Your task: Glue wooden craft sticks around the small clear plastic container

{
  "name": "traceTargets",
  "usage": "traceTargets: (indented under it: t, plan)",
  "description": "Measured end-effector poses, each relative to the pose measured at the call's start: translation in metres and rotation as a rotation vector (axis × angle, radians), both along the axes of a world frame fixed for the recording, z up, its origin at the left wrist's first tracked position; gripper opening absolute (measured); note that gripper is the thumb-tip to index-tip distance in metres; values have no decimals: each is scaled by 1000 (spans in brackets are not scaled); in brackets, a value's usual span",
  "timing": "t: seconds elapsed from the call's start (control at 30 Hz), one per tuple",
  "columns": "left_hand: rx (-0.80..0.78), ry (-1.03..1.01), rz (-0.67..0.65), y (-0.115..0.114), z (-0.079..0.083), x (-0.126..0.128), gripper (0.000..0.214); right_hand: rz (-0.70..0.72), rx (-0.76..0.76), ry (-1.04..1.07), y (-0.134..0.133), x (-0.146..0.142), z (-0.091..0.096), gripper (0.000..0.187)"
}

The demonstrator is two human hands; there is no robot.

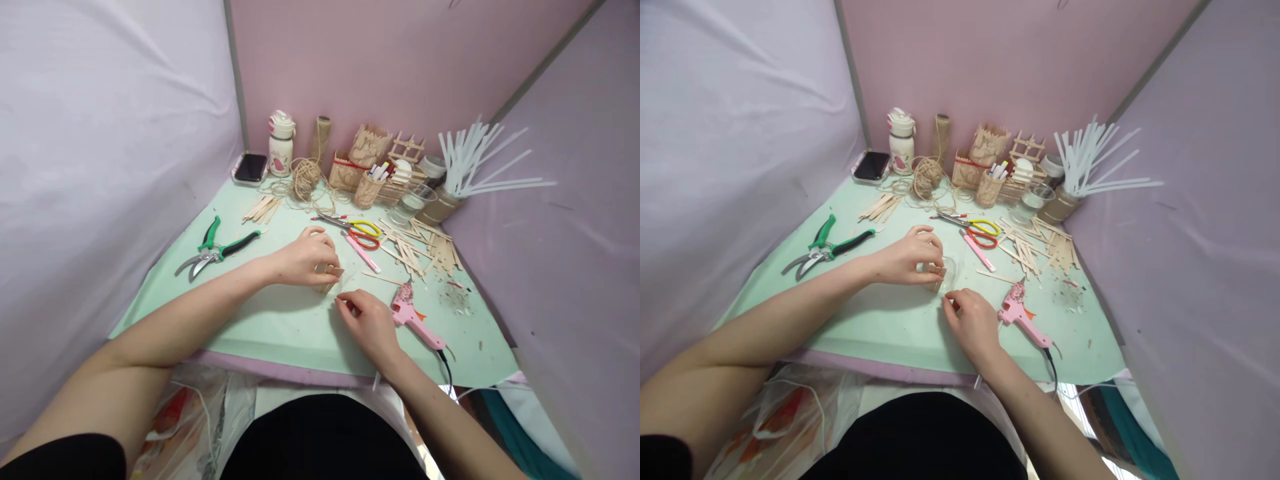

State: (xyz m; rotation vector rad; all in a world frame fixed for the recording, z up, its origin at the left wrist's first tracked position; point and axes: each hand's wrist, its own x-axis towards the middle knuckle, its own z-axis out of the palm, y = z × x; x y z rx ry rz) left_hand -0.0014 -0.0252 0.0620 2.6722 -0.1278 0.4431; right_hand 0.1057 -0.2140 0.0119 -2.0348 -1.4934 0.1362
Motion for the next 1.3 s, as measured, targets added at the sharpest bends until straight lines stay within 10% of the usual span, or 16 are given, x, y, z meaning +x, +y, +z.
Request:
traceTargets:
  t: [0.43, 1.3]
  plan:
    - [23, 9, 11, 1, -3, 3, 17, -179, -341, -201, 24, -12, 1, 31]
    - [10, 56, -7, 0, 3, 1, 13, -123, -245, 53, -3, -15, 4, 32]
